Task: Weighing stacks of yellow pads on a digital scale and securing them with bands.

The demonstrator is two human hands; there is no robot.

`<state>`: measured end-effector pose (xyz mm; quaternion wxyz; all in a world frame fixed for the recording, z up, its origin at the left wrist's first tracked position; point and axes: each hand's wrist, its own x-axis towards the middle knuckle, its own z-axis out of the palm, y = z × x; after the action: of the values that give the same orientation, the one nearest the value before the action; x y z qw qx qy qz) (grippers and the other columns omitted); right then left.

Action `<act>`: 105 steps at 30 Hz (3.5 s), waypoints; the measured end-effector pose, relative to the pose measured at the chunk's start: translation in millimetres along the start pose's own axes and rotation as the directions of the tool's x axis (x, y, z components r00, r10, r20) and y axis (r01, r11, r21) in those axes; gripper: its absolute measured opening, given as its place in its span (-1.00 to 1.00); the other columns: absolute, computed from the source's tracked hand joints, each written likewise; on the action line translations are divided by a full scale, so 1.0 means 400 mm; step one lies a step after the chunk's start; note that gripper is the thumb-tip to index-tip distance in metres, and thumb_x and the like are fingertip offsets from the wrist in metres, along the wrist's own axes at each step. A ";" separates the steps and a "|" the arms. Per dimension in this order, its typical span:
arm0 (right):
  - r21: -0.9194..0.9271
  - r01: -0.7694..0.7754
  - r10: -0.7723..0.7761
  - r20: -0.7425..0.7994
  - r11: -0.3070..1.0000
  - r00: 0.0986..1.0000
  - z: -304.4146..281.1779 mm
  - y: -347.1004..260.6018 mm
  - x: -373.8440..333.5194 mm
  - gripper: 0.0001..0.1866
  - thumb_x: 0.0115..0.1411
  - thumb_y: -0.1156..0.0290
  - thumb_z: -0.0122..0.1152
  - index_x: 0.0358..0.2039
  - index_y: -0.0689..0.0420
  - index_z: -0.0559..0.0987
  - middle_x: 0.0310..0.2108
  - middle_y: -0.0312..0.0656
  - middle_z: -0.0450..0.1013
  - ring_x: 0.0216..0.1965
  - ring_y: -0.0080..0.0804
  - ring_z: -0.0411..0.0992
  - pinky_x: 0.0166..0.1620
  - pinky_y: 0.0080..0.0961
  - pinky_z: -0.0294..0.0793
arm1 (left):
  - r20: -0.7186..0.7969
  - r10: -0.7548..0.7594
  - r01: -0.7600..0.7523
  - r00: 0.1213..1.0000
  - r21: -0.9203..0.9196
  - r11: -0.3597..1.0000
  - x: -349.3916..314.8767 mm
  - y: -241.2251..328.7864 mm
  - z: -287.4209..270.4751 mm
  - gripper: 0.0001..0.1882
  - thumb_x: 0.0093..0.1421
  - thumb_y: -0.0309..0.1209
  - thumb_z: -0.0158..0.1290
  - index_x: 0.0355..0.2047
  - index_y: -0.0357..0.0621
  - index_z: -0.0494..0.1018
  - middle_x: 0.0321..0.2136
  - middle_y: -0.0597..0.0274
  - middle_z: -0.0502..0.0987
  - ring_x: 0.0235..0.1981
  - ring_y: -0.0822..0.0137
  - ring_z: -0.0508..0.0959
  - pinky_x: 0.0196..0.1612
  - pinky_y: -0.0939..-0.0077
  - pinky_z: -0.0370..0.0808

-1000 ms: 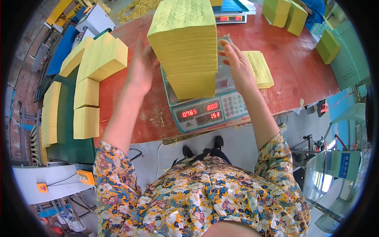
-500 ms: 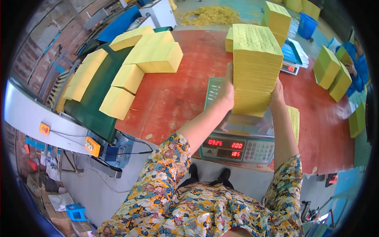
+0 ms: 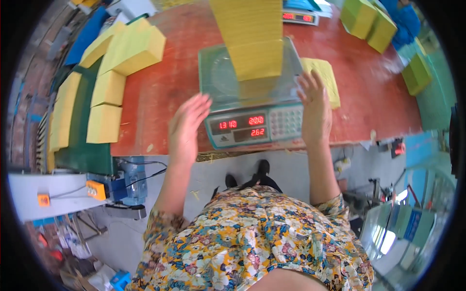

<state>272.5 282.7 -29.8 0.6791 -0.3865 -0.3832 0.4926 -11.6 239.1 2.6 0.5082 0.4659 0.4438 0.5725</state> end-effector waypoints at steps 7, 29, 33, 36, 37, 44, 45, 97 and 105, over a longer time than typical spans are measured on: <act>0.195 -0.101 0.141 -0.202 0.976 0.969 -0.007 0.018 -0.217 -0.53 0.42 0.20 -0.17 0.20 0.24 0.33 0.08 -0.06 0.42 0.09 -0.27 0.39 0.11 -0.32 0.31 | -0.233 -0.229 0.216 0.945 -0.081 0.973 -0.189 -0.034 -0.175 -0.68 0.38 -0.28 -0.10 -0.06 -0.28 0.46 -0.16 0.01 0.57 -0.14 0.23 0.58 -0.03 0.35 0.49; 0.248 -0.127 0.188 -0.245 0.961 0.951 -0.025 0.050 -0.268 -0.53 0.41 0.19 -0.17 0.16 0.28 0.34 -0.01 -0.06 0.46 -0.04 -0.30 0.44 0.02 -0.35 0.39 | -0.036 -0.214 0.215 0.976 0.027 0.976 -0.098 -0.013 -0.080 -0.72 0.39 -0.33 -0.13 -0.10 -0.28 0.46 -0.19 0.01 0.58 -0.17 0.25 0.59 -0.07 0.39 0.52; 0.263 -0.145 0.191 -0.158 0.954 0.969 -0.020 0.021 -0.182 -0.62 0.41 0.32 -0.17 0.13 0.22 0.40 -0.04 -0.10 0.49 -0.07 -0.35 0.46 -0.01 -0.41 0.40 | -0.061 -0.103 0.106 0.993 0.044 0.993 -0.005 0.028 -0.042 -0.72 0.39 -0.33 -0.13 -0.11 -0.27 0.46 -0.18 0.03 0.58 -0.16 0.26 0.59 -0.06 0.39 0.51; 0.232 -0.142 0.163 -0.078 0.962 0.984 -0.027 0.008 -0.113 -0.64 0.41 0.33 -0.15 0.09 0.23 0.44 -0.05 -0.11 0.49 -0.07 -0.36 0.47 -0.02 -0.41 0.42 | -0.067 0.031 -0.022 0.997 0.123 0.992 0.064 0.070 0.025 -0.72 0.40 -0.33 -0.14 -0.12 -0.27 0.46 -0.18 0.06 0.58 -0.17 0.28 0.59 -0.06 0.40 0.51; 0.207 -0.145 0.156 -0.038 0.968 0.987 -0.026 0.005 -0.085 -0.65 0.41 0.33 -0.14 0.07 0.24 0.46 -0.06 -0.11 0.50 -0.06 -0.36 0.47 -0.02 -0.41 0.43 | -0.052 0.088 -0.078 0.995 0.172 0.982 0.090 0.084 0.047 -0.71 0.40 -0.32 -0.14 -0.10 -0.28 0.46 -0.15 0.05 0.57 -0.12 0.27 0.57 -0.01 0.38 0.48; 0.079 -0.051 0.038 0.164 0.996 0.986 0.047 -0.010 0.190 -0.64 0.40 0.31 -0.09 0.07 0.25 0.47 -0.05 -0.14 0.50 -0.02 -0.40 0.46 0.04 -0.47 0.39 | -0.180 0.207 -0.213 0.962 -0.018 0.977 0.394 0.082 0.085 -0.60 0.39 -0.20 -0.13 0.08 -0.22 0.39 0.08 0.14 0.41 0.13 0.29 0.38 0.17 0.27 0.34; 0.028 -0.015 0.010 0.191 0.999 0.982 0.078 -0.002 0.237 -0.63 0.39 0.29 -0.08 0.08 0.25 0.47 -0.03 -0.15 0.49 0.00 -0.40 0.45 0.06 -0.48 0.38 | -0.133 0.078 -0.103 0.988 -0.188 0.977 0.430 0.075 0.077 -0.58 0.38 -0.18 -0.10 0.11 -0.19 0.37 0.11 0.16 0.39 0.15 0.29 0.36 0.18 0.27 0.33; 0.341 -0.129 0.225 -0.259 0.931 0.939 -0.596 -0.054 0.203 -0.61 0.32 0.14 0.09 -0.02 0.18 0.52 -0.15 -0.33 0.48 -0.08 -0.57 0.38 -0.04 -0.52 0.37 | 0.483 -0.328 0.350 0.812 0.047 0.936 0.418 0.039 0.800 -0.47 0.33 0.00 -0.10 0.16 -0.07 0.32 0.05 0.22 0.46 0.05 0.28 0.48 0.06 0.31 0.46; -0.125 -0.303 0.211 -0.474 0.945 0.855 -1.048 -0.013 0.463 -0.61 0.30 0.14 0.00 -0.20 0.22 0.58 -0.27 -0.23 0.54 -0.19 -0.42 0.44 -0.08 -0.44 0.40 | 0.538 -0.639 0.686 0.549 0.146 0.712 0.549 -0.249 1.234 -0.31 0.25 0.21 -0.13 0.27 0.16 0.18 0.16 0.14 0.34 0.16 0.01 0.37 0.05 -0.35 0.37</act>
<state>693.3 398.5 -170.1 0.6361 -0.6032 -0.2049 0.4353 480.3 483.8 7.8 0.8097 0.3868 0.3957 0.1954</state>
